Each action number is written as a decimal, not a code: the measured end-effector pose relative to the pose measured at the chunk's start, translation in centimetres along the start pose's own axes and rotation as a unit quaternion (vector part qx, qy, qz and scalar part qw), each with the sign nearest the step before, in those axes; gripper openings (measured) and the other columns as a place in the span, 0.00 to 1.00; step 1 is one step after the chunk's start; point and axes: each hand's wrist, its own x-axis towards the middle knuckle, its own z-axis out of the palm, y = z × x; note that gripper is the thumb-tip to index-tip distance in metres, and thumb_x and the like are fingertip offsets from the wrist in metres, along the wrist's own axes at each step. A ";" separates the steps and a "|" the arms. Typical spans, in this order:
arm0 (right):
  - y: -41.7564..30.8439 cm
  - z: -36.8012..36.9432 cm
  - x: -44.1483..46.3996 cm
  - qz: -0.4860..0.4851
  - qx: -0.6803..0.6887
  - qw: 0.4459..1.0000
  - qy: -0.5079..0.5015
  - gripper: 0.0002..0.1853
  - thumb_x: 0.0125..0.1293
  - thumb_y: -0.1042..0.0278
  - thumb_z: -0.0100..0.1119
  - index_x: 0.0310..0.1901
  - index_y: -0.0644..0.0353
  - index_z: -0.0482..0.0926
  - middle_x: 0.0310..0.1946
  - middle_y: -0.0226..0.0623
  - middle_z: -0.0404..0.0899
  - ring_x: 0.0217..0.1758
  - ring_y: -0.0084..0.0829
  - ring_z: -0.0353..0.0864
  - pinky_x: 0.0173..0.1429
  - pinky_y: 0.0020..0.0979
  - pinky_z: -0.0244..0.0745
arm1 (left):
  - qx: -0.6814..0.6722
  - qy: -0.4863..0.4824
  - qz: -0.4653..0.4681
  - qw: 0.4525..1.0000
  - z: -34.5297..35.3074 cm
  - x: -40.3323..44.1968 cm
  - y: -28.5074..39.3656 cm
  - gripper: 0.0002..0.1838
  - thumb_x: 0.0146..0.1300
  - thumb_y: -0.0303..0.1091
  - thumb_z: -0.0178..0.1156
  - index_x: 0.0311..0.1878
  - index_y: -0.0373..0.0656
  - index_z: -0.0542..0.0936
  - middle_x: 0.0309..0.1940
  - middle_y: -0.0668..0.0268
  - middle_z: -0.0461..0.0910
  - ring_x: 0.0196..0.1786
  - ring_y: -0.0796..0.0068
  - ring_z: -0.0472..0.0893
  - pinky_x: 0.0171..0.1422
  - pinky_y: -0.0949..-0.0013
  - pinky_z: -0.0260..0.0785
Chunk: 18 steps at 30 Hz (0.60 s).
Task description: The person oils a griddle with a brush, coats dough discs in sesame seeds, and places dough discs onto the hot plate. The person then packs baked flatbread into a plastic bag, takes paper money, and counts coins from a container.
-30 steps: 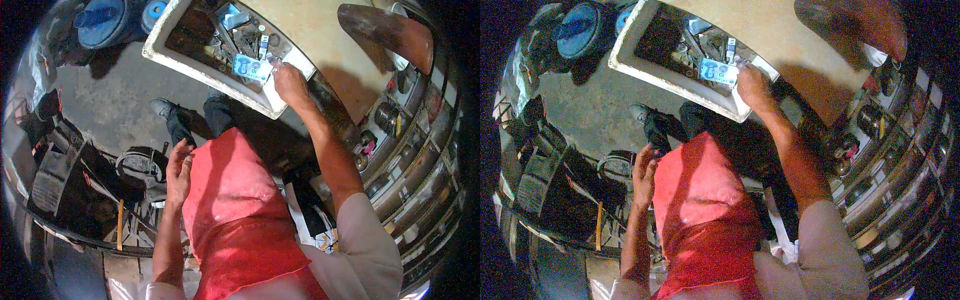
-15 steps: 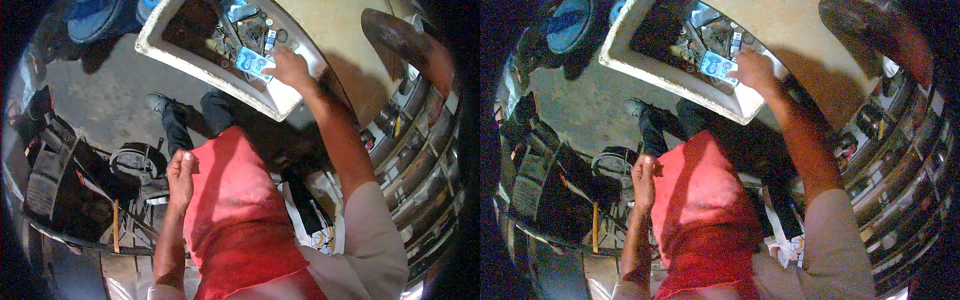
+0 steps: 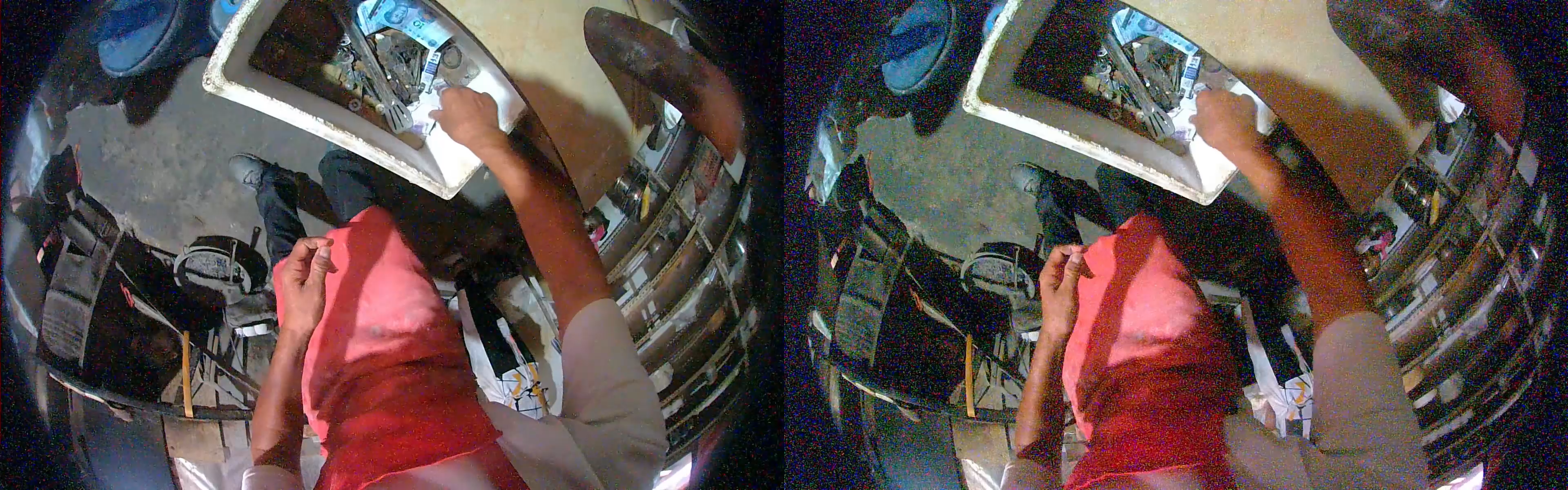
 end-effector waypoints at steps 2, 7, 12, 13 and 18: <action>-1.0 0.4 0.4 -0.006 0.002 1.000 0.012 0.14 0.61 0.56 0.63 0.40 0.57 0.83 0.40 0.46 0.82 0.46 0.44 0.84 0.48 0.45 0.78 | 0.000 -0.004 0.001 1.000 0.2 0.3 -0.2 0.09 0.74 0.36 0.54 0.45 0.39 0.77 0.40 0.68 0.76 0.36 0.82 0.73 0.42 0.75 0.69; -1.3 3.2 0.4 -0.037 0.032 0.998 0.049 0.09 0.60 0.63 0.62 0.37 0.59 0.83 0.40 0.44 0.80 0.44 0.45 0.83 0.46 0.43 0.79 | -0.008 -0.008 0.001 1.000 0.7 0.2 1.1 0.09 0.74 0.35 0.54 0.47 0.39 0.76 0.41 0.68 0.77 0.37 0.81 0.73 0.43 0.75 0.70; -2.7 -1.7 -5.9 -0.064 0.116 0.979 0.154 0.06 0.63 0.69 0.58 0.36 0.62 0.81 0.37 0.43 0.80 0.43 0.46 0.83 0.45 0.42 0.78 | 0.009 -0.029 0.022 0.999 1.3 0.0 3.0 0.10 0.72 0.33 0.56 0.50 0.38 0.76 0.41 0.67 0.77 0.39 0.78 0.75 0.48 0.73 0.70; -3.3 -2.6 -7.7 -0.069 0.196 0.959 0.192 0.06 0.63 0.70 0.58 0.37 0.63 0.81 0.37 0.43 0.81 0.41 0.45 0.83 0.44 0.41 0.77 | 0.031 -0.045 0.046 0.997 1.5 -0.2 3.8 0.11 0.71 0.32 0.58 0.52 0.37 0.75 0.41 0.67 0.78 0.40 0.77 0.76 0.50 0.72 0.71; -5.5 -4.7 -13.9 -0.136 0.561 0.809 0.114 0.10 0.67 0.67 0.59 0.46 0.63 0.81 0.30 0.28 0.79 0.31 0.22 0.76 0.35 0.29 0.72 | 0.149 0.007 0.246 0.958 5.8 2.2 10.3 0.14 0.69 0.30 0.60 0.55 0.37 0.74 0.42 0.66 0.78 0.42 0.77 0.77 0.50 0.73 0.71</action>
